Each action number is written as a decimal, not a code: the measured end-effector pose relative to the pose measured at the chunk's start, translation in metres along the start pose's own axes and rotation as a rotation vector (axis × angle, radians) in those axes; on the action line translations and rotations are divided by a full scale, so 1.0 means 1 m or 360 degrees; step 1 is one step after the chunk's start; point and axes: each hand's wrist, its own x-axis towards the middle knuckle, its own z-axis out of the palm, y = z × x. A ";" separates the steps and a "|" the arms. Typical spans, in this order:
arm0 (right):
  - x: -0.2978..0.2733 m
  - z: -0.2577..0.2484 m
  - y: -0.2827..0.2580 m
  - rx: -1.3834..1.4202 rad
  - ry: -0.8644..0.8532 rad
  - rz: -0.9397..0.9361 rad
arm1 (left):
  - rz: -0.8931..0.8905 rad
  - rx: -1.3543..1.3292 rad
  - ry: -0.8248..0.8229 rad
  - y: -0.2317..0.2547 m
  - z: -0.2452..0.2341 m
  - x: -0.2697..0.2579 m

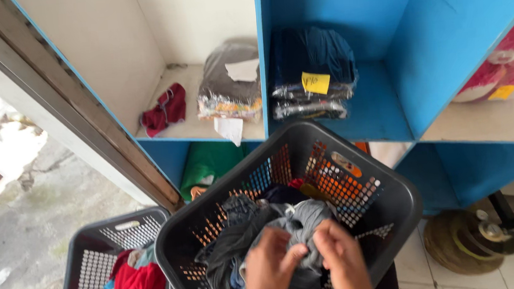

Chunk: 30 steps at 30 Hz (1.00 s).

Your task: The person sorts various garments from a black laundry basket into different sections of a blue shelving unit or a separate laundry basket by hand.

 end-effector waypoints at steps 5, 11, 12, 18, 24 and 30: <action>0.017 0.012 0.021 -0.0287 0.0013 -0.0421 | -0.0228 -0.0293 -0.0081 -0.084 0.021 0.007; 0.051 0.014 0.014 -0.0821 0.0322 -0.0677 | -0.1091 -0.2145 -0.0043 -0.068 0.000 0.028; 0.057 0.014 0.013 -0.0861 0.0352 -0.0611 | -0.1144 -0.2186 -0.0018 -0.050 -0.003 0.024; 0.042 0.012 -0.003 -0.0902 0.0326 -0.0487 | -0.0778 -0.2036 -0.0228 0.003 -0.023 0.008; 0.010 0.016 -0.038 -0.0544 0.0141 -0.0965 | -0.0704 -0.1758 0.0052 -0.001 -0.010 0.020; 0.004 0.034 -0.037 -0.1229 -0.0071 -0.1037 | -0.0502 -0.1605 -0.0122 -0.001 -0.014 0.009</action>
